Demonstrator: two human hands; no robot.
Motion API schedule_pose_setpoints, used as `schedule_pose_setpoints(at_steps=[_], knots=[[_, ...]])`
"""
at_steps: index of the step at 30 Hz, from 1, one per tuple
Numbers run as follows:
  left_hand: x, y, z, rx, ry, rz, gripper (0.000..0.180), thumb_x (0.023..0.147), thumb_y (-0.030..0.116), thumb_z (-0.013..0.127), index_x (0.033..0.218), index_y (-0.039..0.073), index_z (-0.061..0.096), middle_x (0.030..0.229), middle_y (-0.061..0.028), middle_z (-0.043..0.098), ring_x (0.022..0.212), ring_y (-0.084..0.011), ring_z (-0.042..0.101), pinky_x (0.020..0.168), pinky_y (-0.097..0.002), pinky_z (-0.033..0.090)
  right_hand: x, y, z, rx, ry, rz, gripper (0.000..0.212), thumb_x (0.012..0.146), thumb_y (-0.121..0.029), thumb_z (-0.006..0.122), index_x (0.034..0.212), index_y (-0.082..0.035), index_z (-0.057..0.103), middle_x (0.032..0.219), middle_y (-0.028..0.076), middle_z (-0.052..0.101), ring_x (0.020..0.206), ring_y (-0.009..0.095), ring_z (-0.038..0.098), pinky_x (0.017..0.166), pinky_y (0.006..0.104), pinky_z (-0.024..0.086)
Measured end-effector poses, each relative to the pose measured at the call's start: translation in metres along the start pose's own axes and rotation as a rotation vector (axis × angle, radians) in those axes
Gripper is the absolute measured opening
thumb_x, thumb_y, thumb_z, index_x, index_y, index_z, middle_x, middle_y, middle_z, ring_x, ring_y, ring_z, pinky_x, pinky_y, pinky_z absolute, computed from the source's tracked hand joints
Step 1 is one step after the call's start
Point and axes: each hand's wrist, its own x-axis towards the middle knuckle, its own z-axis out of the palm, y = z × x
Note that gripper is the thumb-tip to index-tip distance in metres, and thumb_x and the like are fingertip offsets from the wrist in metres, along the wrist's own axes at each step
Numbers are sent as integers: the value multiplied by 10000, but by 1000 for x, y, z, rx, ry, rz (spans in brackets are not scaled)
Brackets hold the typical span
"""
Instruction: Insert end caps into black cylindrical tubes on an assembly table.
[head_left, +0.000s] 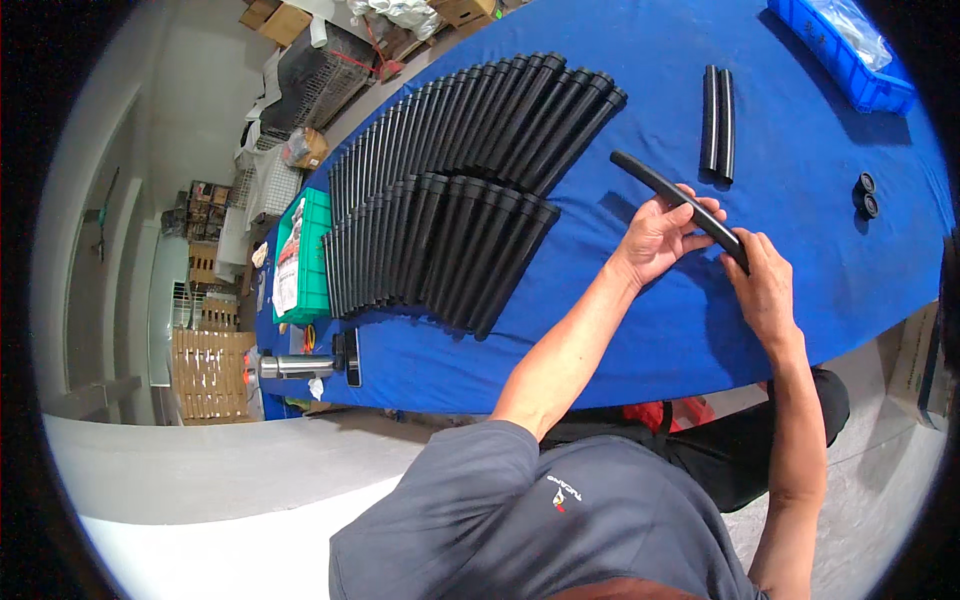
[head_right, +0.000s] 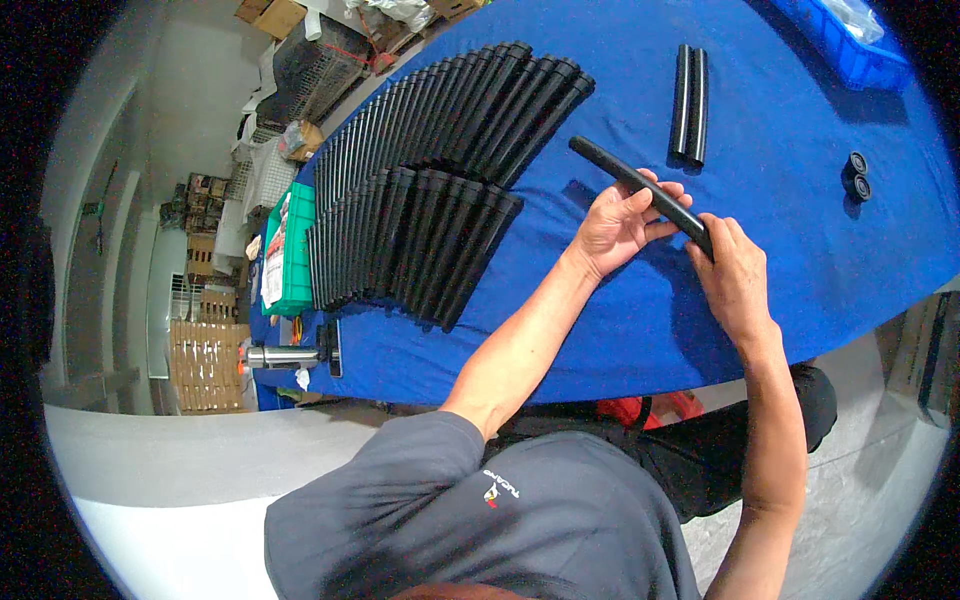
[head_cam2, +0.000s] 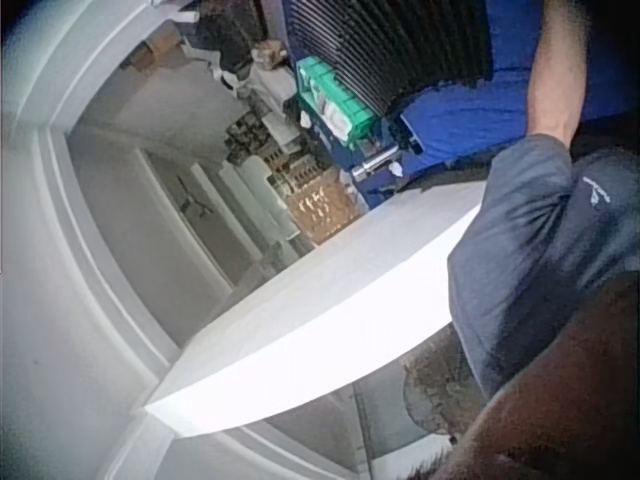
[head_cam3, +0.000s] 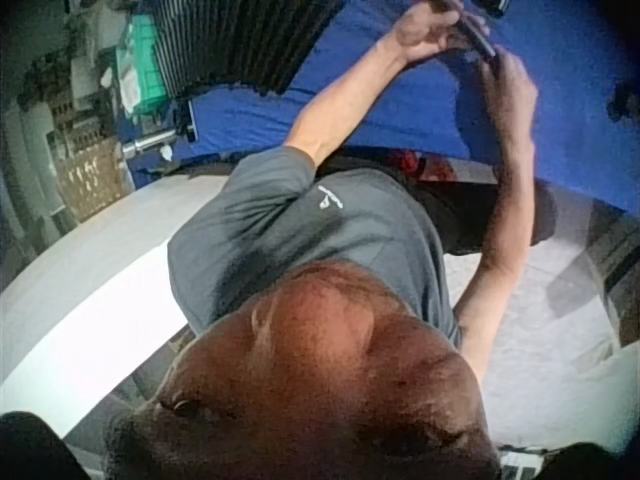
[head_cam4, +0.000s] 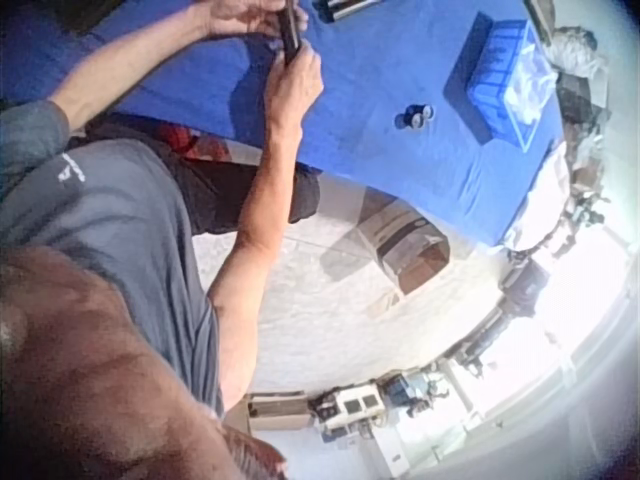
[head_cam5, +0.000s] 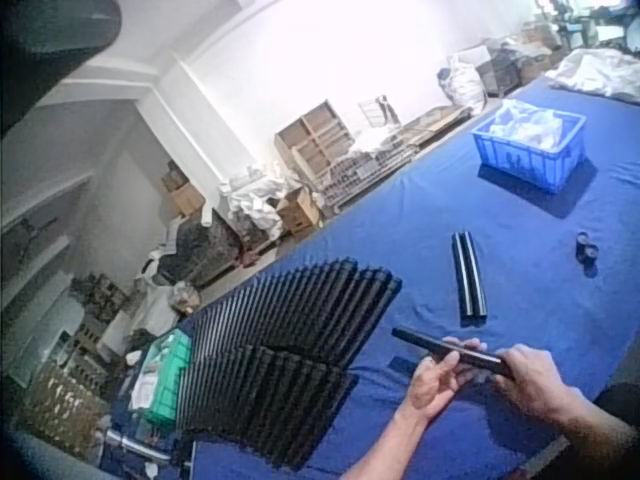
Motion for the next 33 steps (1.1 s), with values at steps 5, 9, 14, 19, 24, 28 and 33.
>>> schedule_pose_setpoints(at_steps=[5,9,14,19,24,28,33], knots=[[0,2,-7,42,-64,16,252,882,123,701,1111,141,597,1172,-160,650,1187,-355,586,966,-560,513,7,-10,-14,113,-174,141,319,809,-99,717,1101,-21,615,866,160,610,782,336,629,663,393,495],[0,2,-4,34,-68,6,241,890,125,691,1110,149,599,1172,-163,651,1183,-358,588,981,-566,500,18,-23,-25,312,-464,703,336,818,-114,714,1129,-42,608,888,150,604,811,333,632,675,393,502],[2,1,-2,-11,-27,-11,213,900,156,682,1097,139,603,1170,-170,649,1182,-361,588,975,-564,500,3,-4,-7,-120,-64,25,289,816,-137,721,1071,-26,638,889,159,642,812,322,647,673,376,499],[2,4,-4,22,-122,-44,205,904,180,681,1094,137,618,1167,-174,650,1182,-357,589,980,-558,496,19,-22,-28,286,-392,620,289,830,-169,701,1028,36,655,828,198,659,736,302,660,653,372,486],[3,0,-5,18,-63,3,189,919,203,663,1095,138,635,1166,-180,649,1178,-359,590,983,-553,495,4,-3,-6,14,-23,10,295,831,-162,709,1064,9,648,835,180,645,763,302,656,658,357,492],[3,4,-8,-18,-100,-33,187,924,205,656,1097,137,633,1165,-182,649,1178,-360,590,987,-550,493,14,-19,-24,341,-347,550,308,829,-143,723,1086,-2,631,816,133,607,754,277,637,650,336,497],[5,0,-7,-9,-56,0,183,930,203,648,1098,133,633,1177,-181,646,1183,-360,586,991,-559,488,4,-5,-4,-182,67,-142,309,843,-193,714,1072,6,653,666,94,570,630,192,610,594,348,489]])
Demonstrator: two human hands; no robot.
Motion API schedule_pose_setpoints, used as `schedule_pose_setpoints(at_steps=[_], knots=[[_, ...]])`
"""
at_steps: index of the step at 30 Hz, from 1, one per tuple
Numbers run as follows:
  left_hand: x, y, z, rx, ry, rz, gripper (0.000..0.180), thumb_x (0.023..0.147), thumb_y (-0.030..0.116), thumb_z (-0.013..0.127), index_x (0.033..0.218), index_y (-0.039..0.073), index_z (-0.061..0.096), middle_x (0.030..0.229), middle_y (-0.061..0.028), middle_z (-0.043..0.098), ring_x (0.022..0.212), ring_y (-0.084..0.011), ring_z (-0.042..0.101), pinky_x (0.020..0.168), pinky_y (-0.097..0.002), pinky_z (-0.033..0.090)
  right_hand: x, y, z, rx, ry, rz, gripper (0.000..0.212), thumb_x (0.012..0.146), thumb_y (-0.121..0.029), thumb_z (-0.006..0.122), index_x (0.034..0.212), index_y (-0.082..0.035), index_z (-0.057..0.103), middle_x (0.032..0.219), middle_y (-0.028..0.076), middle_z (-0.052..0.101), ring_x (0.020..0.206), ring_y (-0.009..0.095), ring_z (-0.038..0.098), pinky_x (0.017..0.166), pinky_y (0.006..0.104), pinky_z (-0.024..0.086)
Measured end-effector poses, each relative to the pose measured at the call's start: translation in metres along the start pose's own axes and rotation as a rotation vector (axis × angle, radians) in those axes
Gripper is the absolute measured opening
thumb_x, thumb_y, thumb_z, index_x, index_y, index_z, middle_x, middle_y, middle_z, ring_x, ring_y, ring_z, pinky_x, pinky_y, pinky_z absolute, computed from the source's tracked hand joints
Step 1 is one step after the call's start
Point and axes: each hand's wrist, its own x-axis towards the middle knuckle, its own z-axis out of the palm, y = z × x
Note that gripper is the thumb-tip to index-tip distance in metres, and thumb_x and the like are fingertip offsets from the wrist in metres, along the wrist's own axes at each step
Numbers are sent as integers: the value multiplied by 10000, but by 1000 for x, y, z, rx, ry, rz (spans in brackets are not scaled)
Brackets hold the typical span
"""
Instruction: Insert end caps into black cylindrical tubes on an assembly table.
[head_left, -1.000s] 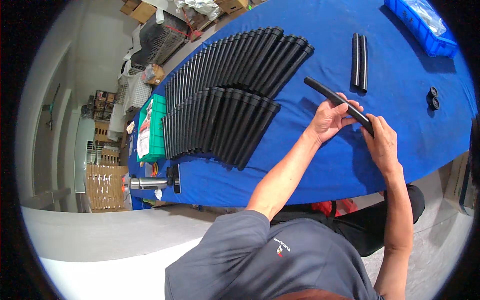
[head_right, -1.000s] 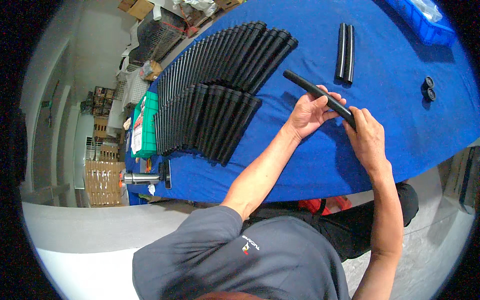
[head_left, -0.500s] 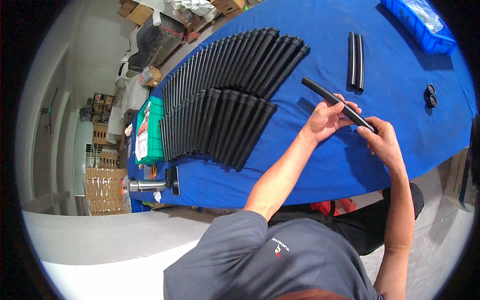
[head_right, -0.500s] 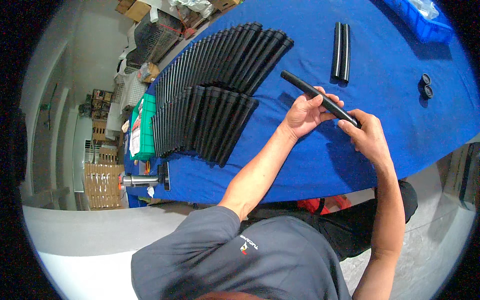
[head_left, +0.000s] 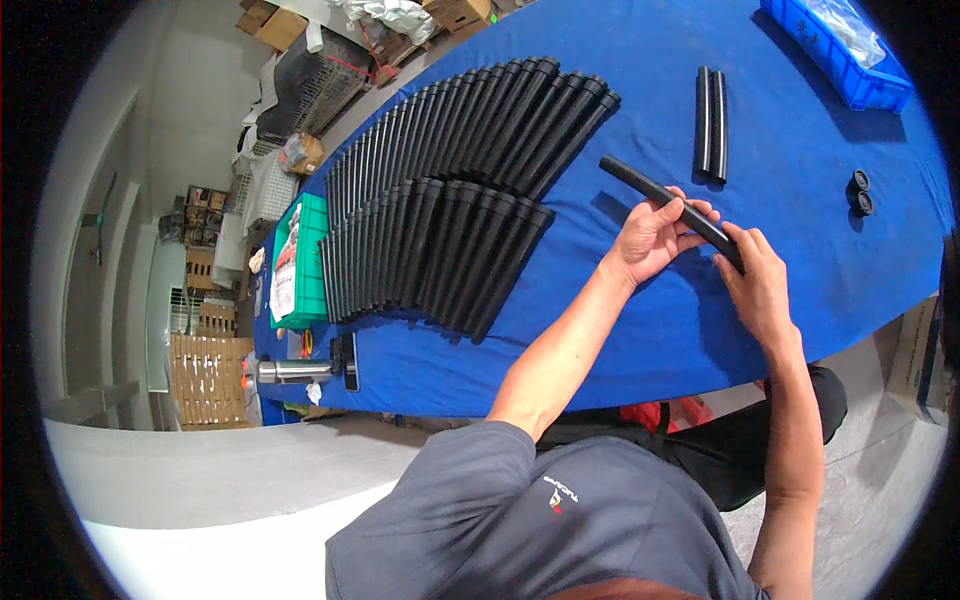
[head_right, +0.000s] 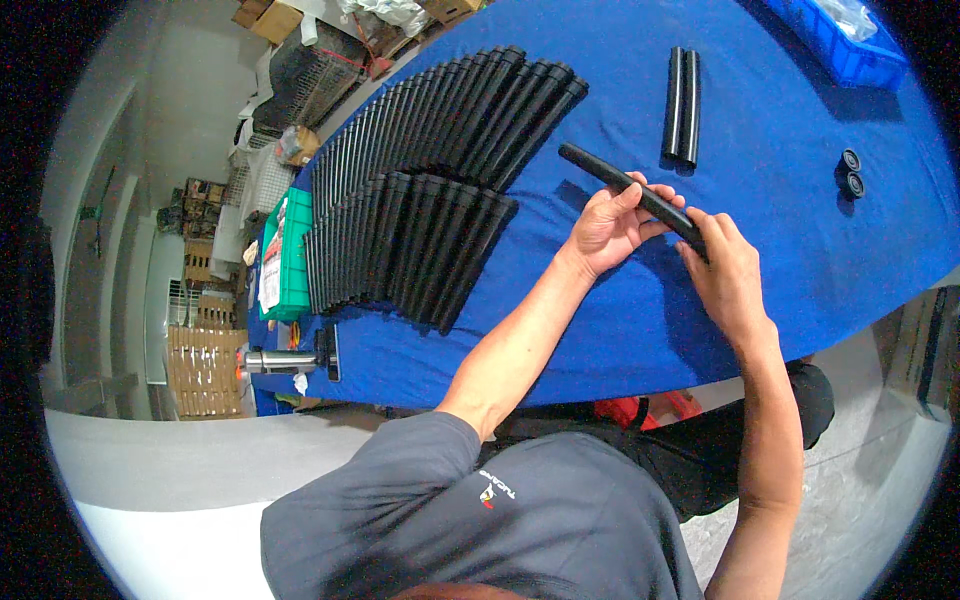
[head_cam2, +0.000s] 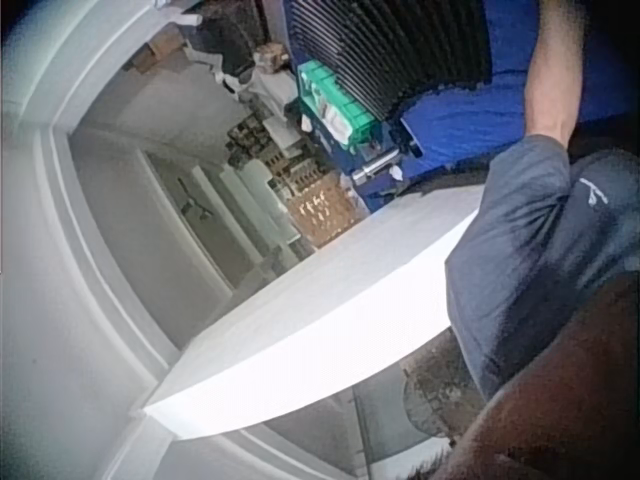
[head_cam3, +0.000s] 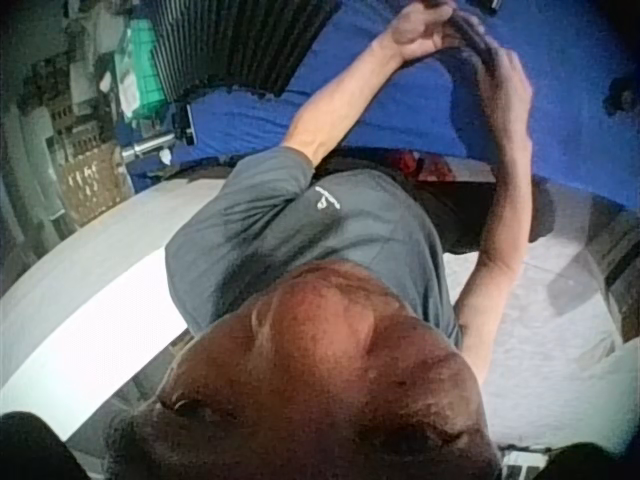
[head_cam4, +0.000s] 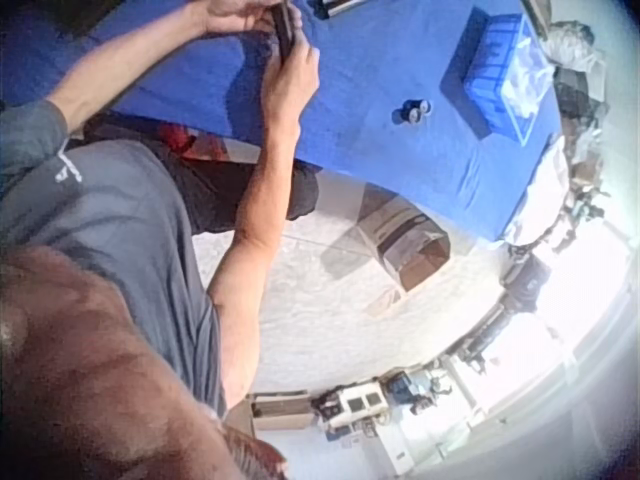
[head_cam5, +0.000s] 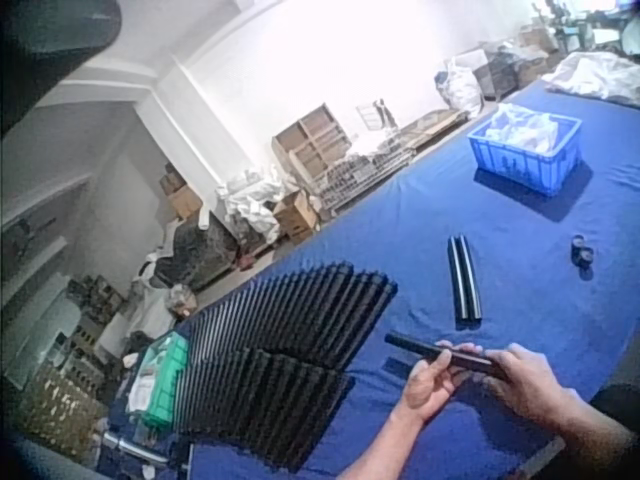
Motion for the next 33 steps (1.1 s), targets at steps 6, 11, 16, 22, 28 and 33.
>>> schedule_pose_setpoints(at_steps=[6,11,16,22,28,33], knots=[[-2,3,3,-23,14,-56,180,930,200,647,1096,130,630,1183,-183,643,1190,-357,582,1000,-554,486,-1,-5,-4,146,-135,220,320,817,-157,728,1075,5,629,874,170,636,791,308,645,678,356,494],[-2,5,0,3,-31,-37,174,933,191,643,1095,130,629,1189,-179,643,1196,-357,579,1007,-551,480,5,-1,-11,242,-199,193,352,823,-124,715,1142,-27,600,878,154,592,790,323,625,682,382,501],[0,0,3,-36,22,-56,172,932,181,645,1093,123,627,1183,-178,645,1196,-358,579,1008,-549,479,-4,0,-1,-21,-56,64,315,827,-167,721,1087,-11,633,766,135,606,703,251,637,622,353,490],[-2,6,0,1,-70,-51,180,937,186,636,1103,117,624,1188,-182,644,1197,-362,578,1011,-552,475,14,-7,-21,466,-498,702,363,826,-116,712,1157,-27,595,821,129,563,728,294,615,635,399,489],[-1,2,1,-17,20,-32,197,937,197,636,1113,112,614,1184,-185,645,1198,-356,578,1010,-556,472,0,-2,-3,68,20,63,287,844,-207,706,1013,21,662,632,125,570,602,200,589,574,325,460],[-2,5,0,-24,-42,-62,189,934,187,639,1106,112,619,1187,-183,644,1199,-363,576,1017,-561,464,14,-16,-26,498,-401,698,263,838,-174,702,1009,21,660,725,154,597,639,241,588,602,340,456]])
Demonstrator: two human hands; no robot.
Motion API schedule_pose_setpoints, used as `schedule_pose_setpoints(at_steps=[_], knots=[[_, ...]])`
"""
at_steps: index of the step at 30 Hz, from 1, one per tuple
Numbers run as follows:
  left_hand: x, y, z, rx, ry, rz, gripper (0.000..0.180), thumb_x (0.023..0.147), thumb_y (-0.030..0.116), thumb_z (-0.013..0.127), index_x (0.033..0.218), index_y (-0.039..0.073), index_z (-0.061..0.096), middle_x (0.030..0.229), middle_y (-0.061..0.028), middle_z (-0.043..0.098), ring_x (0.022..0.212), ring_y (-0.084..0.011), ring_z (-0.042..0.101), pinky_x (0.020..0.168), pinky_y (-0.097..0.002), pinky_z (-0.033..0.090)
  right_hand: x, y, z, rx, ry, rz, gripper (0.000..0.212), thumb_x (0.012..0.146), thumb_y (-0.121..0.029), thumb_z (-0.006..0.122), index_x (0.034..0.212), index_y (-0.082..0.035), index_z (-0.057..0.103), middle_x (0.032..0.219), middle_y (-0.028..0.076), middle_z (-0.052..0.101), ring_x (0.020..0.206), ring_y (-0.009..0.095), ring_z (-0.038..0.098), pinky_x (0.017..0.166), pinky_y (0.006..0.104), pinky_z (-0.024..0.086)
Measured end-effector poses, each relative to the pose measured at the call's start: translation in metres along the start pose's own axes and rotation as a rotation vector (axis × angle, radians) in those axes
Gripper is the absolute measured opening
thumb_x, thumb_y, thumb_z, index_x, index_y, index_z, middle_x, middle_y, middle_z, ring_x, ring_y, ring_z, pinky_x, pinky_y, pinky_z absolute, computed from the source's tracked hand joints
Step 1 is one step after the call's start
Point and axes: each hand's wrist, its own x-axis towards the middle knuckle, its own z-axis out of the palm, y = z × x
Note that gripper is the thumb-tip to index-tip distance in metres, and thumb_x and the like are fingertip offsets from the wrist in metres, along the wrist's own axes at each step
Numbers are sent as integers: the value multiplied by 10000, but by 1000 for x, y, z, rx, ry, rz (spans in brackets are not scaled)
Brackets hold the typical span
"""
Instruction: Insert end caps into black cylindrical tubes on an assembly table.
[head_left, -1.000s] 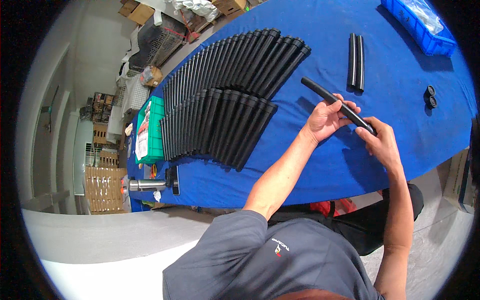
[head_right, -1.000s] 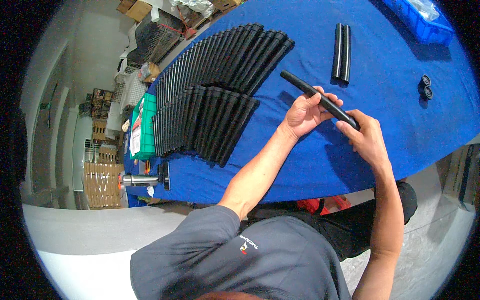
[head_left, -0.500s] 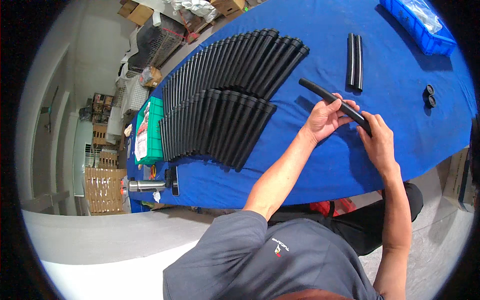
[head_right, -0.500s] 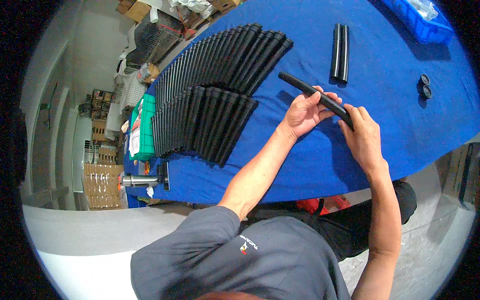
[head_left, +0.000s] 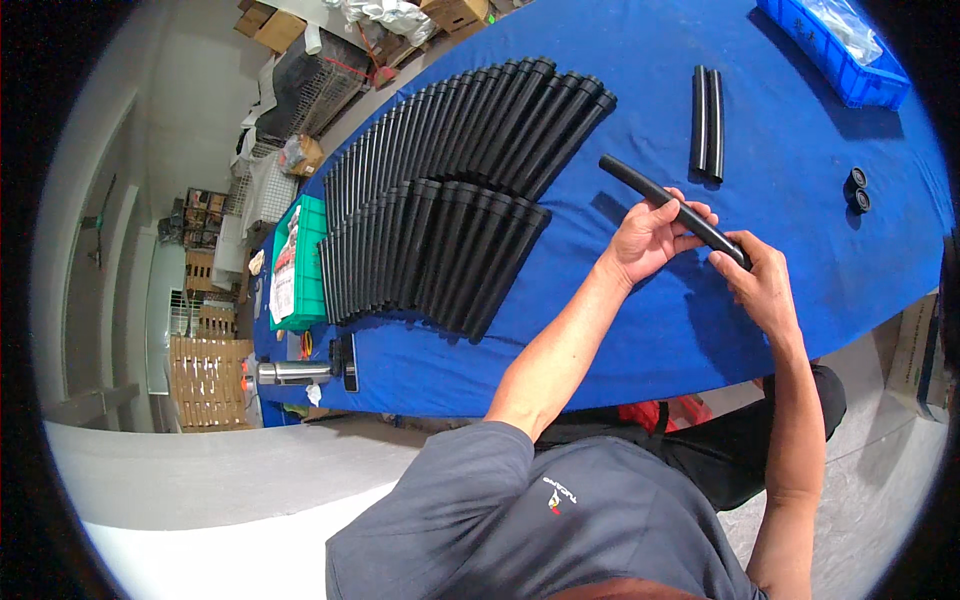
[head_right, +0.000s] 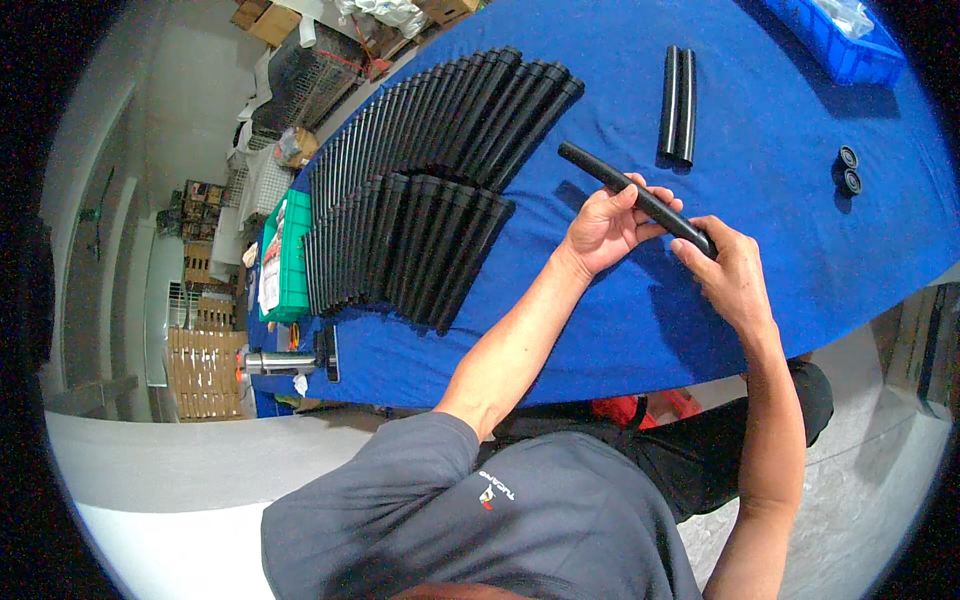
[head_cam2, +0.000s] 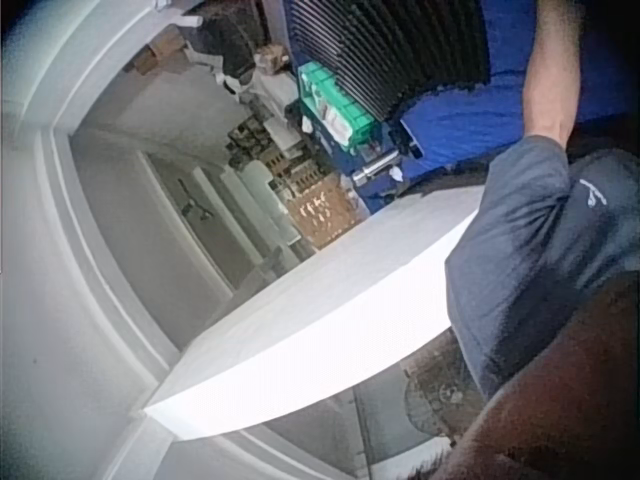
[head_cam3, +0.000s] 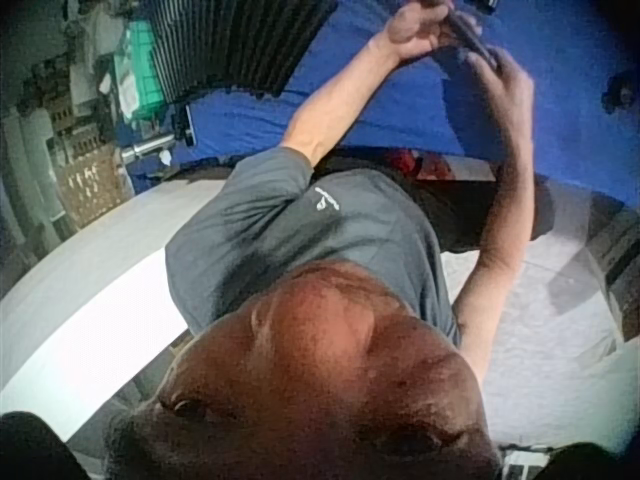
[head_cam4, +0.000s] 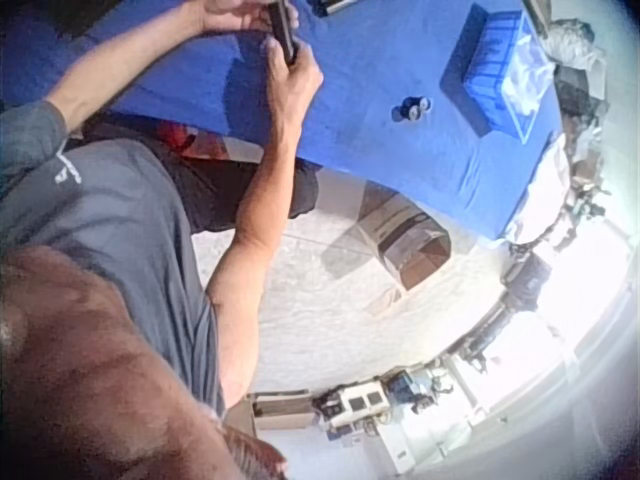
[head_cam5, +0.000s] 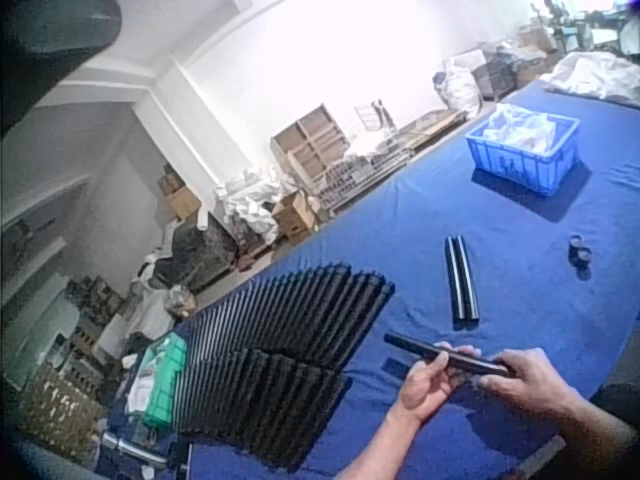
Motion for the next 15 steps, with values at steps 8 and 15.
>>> schedule_pose_setpoints(at_steps=[8,15], knots=[[0,-3,1,15,56,26,185,933,180,640,1103,109,621,1184,-186,643,1201,-368,574,1001,-555,481,6,26,10,-276,255,-446,278,833,-176,712,1028,13,654,751,159,609,663,266,609,624,358,477],[1,-3,0,0,54,11,184,939,192,632,1103,108,628,1183,-187,646,1198,-368,577,1002,-554,481,5,23,14,-320,319,-498,281,825,-158,723,1045,2,653,823,161,631,724,278,626,664,363,492]])
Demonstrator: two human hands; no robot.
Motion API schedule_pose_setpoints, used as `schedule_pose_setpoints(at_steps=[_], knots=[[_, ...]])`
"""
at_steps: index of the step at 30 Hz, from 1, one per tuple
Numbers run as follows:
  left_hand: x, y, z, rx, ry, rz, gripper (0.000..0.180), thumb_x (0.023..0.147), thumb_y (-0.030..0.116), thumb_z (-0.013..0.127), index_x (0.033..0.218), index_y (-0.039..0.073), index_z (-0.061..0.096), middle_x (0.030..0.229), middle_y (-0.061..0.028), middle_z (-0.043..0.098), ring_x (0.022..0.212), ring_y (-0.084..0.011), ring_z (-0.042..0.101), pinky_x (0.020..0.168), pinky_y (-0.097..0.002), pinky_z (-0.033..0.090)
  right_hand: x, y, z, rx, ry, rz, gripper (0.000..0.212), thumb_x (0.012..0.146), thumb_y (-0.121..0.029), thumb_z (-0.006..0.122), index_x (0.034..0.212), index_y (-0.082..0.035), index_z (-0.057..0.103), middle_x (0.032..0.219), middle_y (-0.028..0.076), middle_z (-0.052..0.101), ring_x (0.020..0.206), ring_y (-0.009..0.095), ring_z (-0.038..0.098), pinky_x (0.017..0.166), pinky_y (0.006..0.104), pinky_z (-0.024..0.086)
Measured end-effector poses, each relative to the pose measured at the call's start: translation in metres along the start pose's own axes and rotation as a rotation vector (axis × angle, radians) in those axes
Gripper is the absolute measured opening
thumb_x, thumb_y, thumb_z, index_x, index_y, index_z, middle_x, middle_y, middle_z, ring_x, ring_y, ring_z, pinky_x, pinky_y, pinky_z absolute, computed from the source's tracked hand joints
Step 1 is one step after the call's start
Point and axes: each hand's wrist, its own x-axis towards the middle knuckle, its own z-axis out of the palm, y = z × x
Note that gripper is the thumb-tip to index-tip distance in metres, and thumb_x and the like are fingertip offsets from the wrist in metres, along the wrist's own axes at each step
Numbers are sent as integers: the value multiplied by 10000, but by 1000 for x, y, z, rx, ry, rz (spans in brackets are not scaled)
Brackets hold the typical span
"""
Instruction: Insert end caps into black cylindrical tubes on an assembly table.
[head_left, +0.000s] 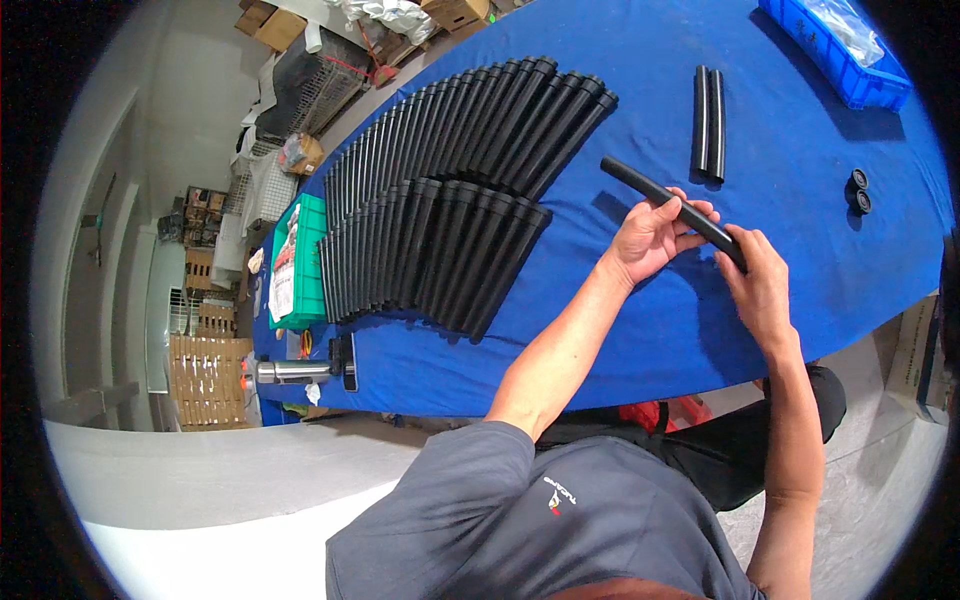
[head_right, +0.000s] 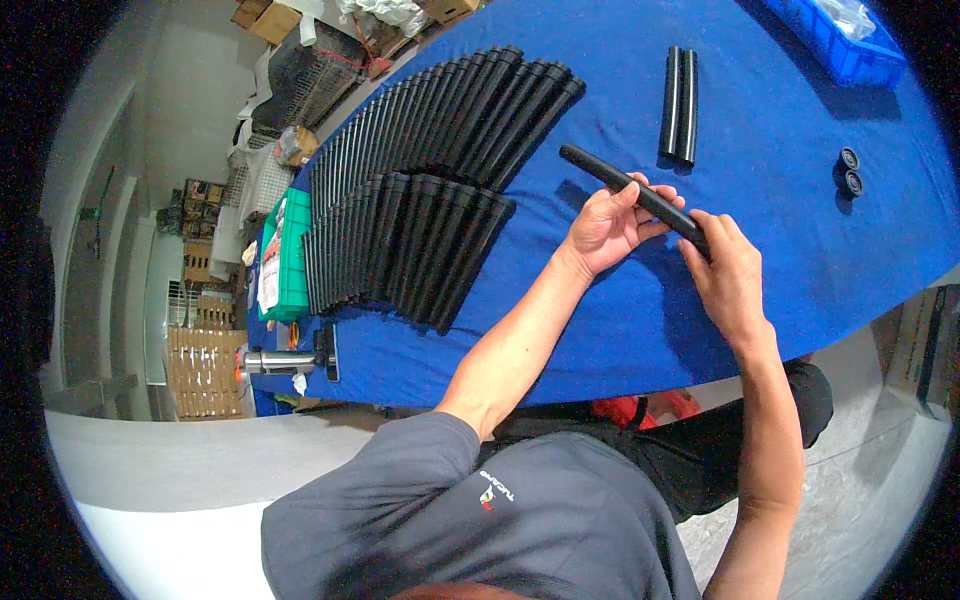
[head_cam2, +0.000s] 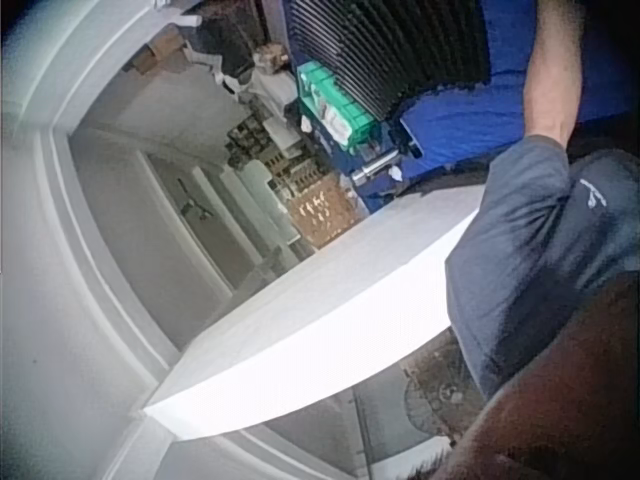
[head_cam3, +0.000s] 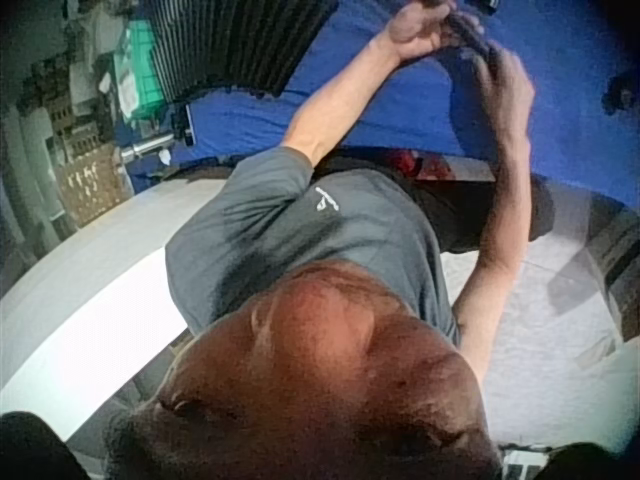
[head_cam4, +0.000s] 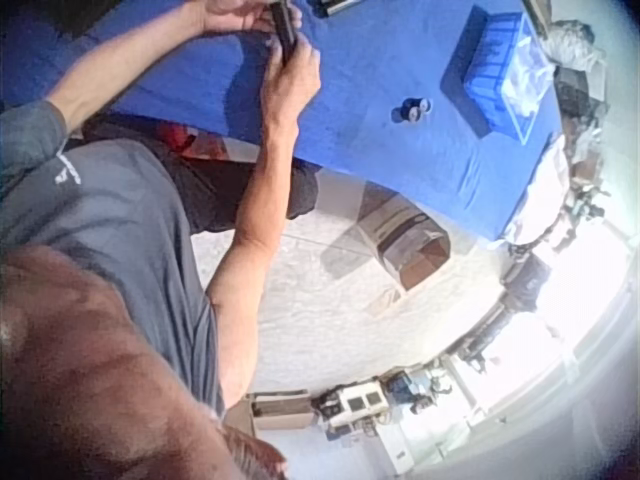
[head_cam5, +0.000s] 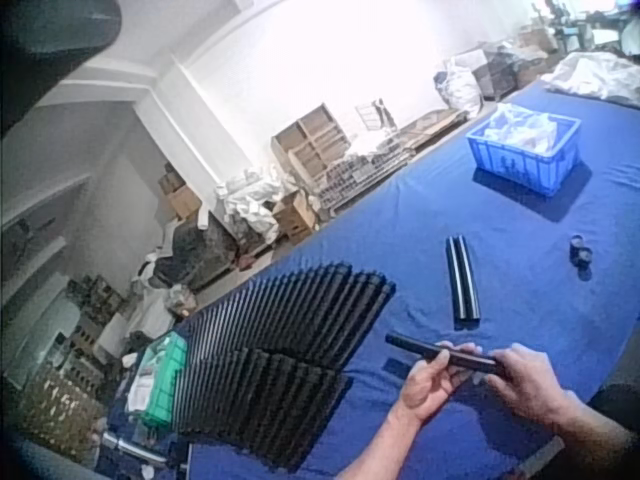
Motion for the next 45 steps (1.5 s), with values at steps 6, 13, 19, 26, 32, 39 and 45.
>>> schedule_pose_setpoints(at_steps=[6,13,19,26,32,39,45], knots=[[-2,3,0,10,-70,3,180,942,208,632,1095,114,644,1187,-189,645,1205,-365,572,1023,-550,466,14,-14,-20,255,-326,439,330,818,-106,724,1116,-15,617,876,152,600,777,315,627,678,388,493],[1,0,-2,-5,8,10,176,941,202,634,1093,115,652,1190,-190,644,1201,-369,574,1022,-547,465,4,1,-9,40,-87,60,282,834,-152,717,1063,-9,636,793,143,606,706,262,623,629,381,478],[3,-1,2,-16,-21,6,162,953,197,616,1085,108,647,1220,-199,627,1211,-368,567,1026,-539,460,1,2,-7,79,-184,228,315,837,-134,719,1110,-18,612,897,169,613,804,342,627,681,406,488],[-4,5,-6,-25,-55,0,173,951,196,616,1094,101,637,1215,-199,629,1211,-366,567,1042,-529,447,11,-11,-15,501,-385,624,277,835,-151,704,1046,23,654,801,156,640,721,248,635,678,385,506],[-2,2,-1,4,-19,-2,180,947,189,624,1100,98,644,1212,-197,632,1215,-357,566,1031,-512,461,0,0,-6,167,-139,163,298,828,-133,718,1076,3,626,895,178,639,792,334,640,699,395,501],[0,-1,-2,-2,-14,4,182,942,198,628,1091,94,651,1217,-203,628,1201,-364,575,1039,-502,459,-3,3,-1,-55,2,-28,299,807,-175,747,1028,-2,646,833,165,639,762,329,644,661,387,496],[-1,3,-4,8,-41,-9,193,939,208,634,1090,88,643,1213,-207,629,1196,-362,578,1041,-509,457,12,-8,-19,442,-401,674,302,811,-170,742,1035,5,642,842,171,638,774,335,640,688,411,494]])
